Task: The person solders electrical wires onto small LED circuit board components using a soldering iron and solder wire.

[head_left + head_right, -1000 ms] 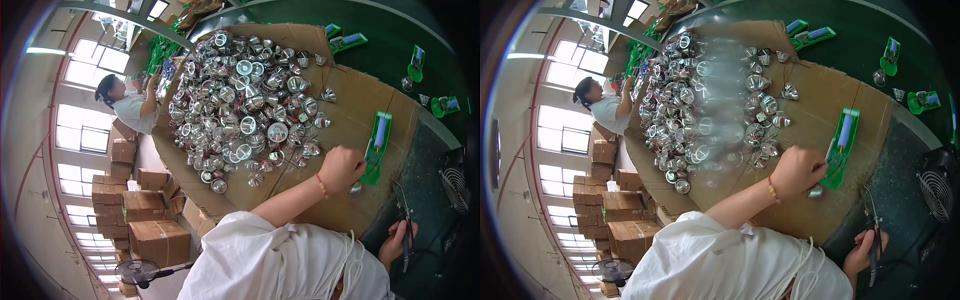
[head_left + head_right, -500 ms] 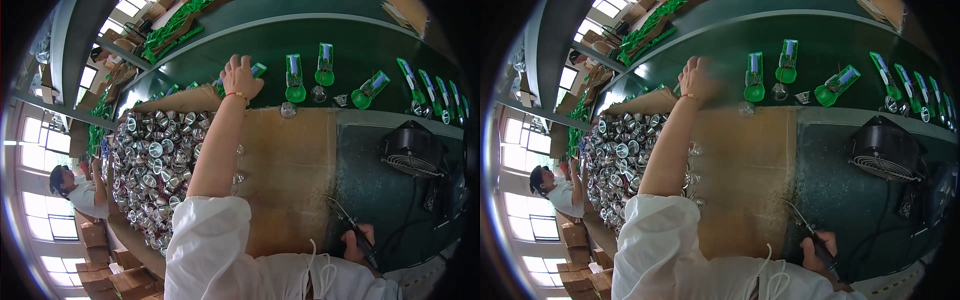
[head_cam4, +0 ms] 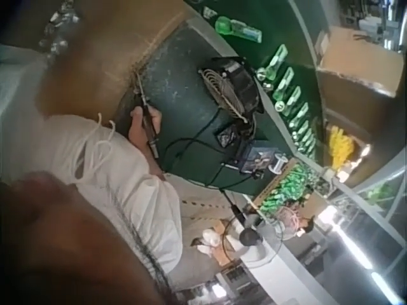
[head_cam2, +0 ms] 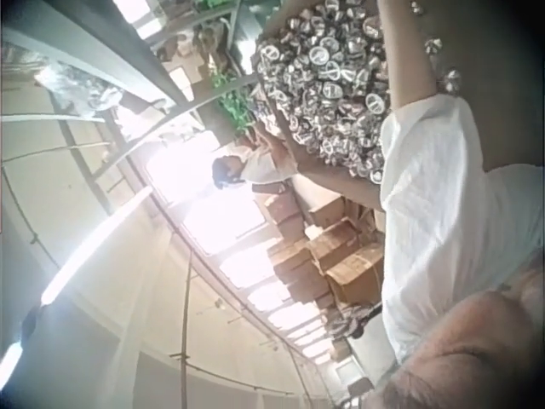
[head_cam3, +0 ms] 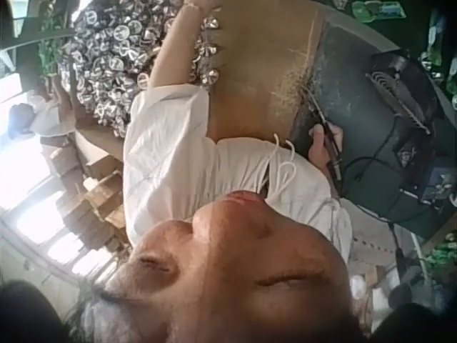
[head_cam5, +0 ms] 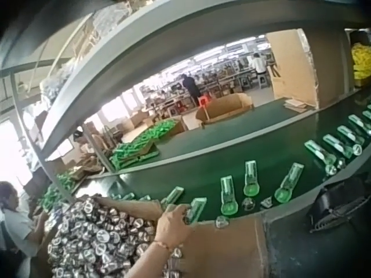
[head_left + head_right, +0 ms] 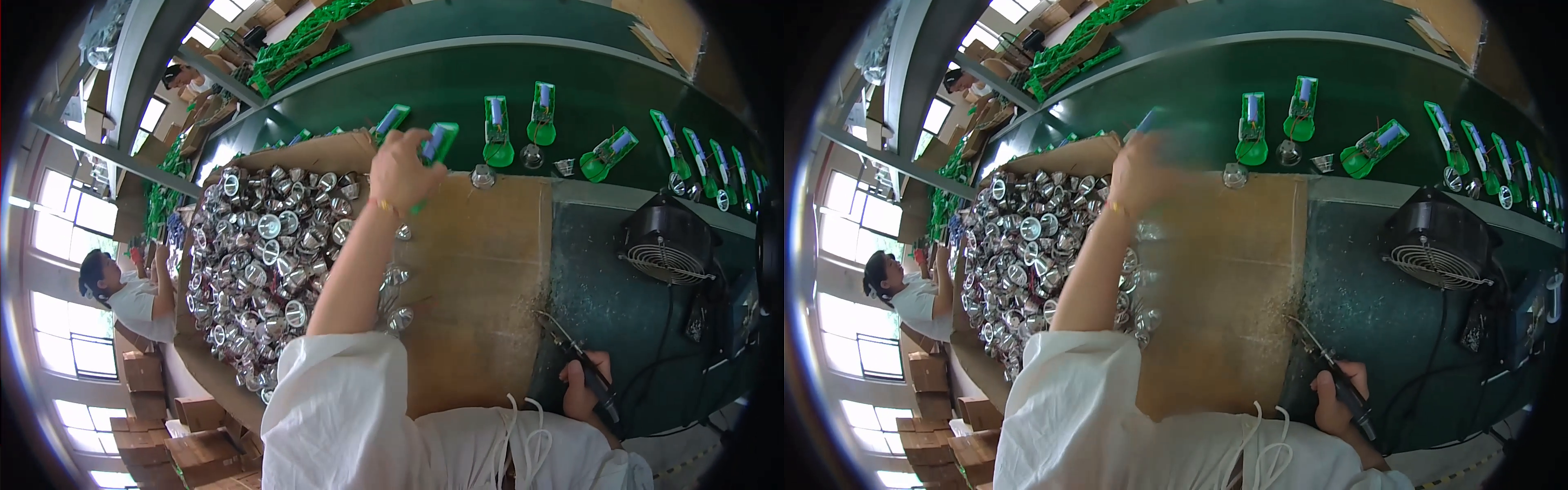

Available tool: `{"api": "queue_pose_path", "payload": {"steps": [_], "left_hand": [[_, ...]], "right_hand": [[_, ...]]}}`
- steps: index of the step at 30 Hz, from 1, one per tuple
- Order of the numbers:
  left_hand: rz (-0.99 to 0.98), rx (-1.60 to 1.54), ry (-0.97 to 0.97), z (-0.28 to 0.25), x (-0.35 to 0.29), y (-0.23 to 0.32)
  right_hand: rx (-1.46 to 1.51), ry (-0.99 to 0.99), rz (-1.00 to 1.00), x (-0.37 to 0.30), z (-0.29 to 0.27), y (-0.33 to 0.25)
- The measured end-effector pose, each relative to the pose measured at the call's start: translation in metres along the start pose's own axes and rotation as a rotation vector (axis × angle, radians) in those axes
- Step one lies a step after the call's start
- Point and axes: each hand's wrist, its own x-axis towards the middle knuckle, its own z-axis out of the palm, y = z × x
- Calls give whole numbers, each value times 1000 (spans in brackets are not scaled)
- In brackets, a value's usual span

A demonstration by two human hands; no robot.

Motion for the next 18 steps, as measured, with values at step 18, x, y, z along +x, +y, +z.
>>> {"api": "queue_pose_path", "payload": {"steps": [18], "left_hand": [[-28,230,69,-9,-209,7]], "right_hand": [[44,28,-191,11,15,-2]]}}
